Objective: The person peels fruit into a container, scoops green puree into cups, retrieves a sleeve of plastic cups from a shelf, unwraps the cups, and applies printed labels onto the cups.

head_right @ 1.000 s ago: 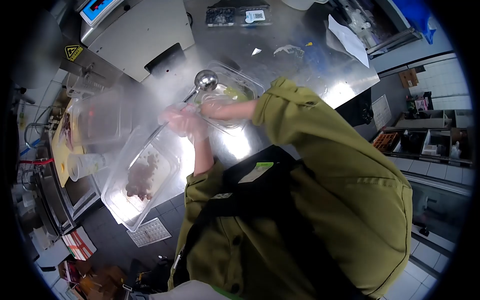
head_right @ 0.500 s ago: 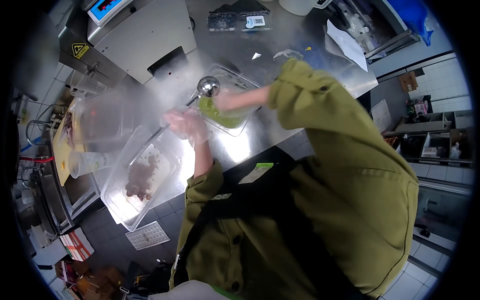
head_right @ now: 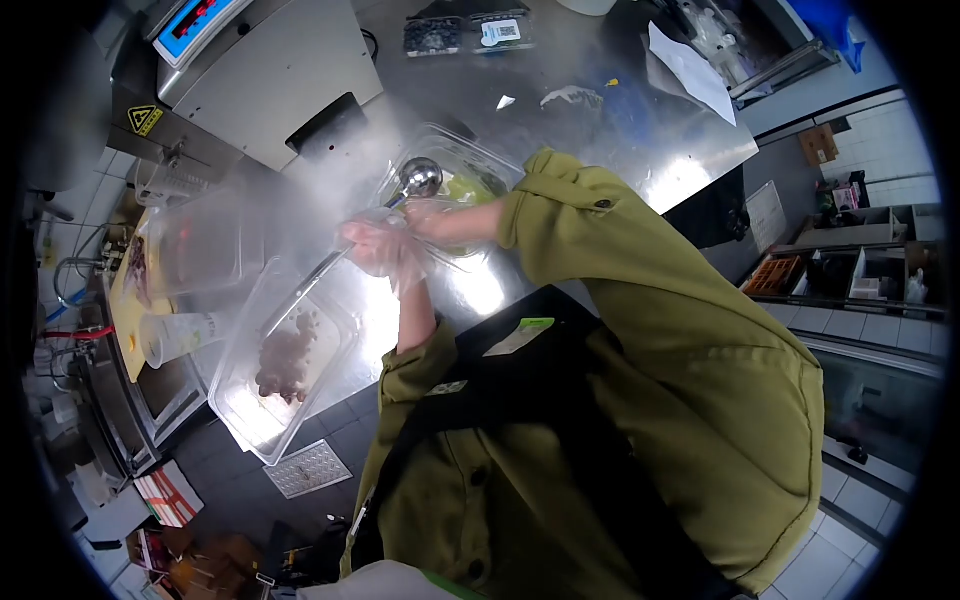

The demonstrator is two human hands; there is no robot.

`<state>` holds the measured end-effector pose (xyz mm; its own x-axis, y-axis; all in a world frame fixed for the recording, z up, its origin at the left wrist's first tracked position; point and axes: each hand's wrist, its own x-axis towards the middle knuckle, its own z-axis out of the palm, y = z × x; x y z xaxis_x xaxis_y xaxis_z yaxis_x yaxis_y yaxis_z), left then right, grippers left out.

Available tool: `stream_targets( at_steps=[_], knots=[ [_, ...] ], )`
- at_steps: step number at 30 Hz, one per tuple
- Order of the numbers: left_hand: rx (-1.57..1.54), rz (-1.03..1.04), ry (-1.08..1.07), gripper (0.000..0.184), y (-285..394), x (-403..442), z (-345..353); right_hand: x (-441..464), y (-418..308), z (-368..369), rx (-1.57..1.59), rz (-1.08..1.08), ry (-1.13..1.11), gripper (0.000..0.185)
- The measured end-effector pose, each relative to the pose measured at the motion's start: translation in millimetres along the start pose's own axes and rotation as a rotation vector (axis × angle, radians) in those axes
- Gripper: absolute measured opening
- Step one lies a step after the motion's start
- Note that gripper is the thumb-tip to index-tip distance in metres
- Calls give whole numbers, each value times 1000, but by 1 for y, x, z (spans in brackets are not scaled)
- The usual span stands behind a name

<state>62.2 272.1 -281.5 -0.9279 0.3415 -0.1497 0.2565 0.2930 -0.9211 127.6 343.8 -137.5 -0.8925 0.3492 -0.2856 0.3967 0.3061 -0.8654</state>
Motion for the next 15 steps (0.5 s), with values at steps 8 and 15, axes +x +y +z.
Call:
stream_targets(
  at_steps=[8, 15],
  knots=[
    [-1968, -512, 700, 27, -154, -48, -59, -14, -15, -48, -725, -265, -127, 17],
    [-2093, -565, 967, 29, -128, -26, -44, 6, -13, 5, -213, -94, 68, 23]
  ],
)
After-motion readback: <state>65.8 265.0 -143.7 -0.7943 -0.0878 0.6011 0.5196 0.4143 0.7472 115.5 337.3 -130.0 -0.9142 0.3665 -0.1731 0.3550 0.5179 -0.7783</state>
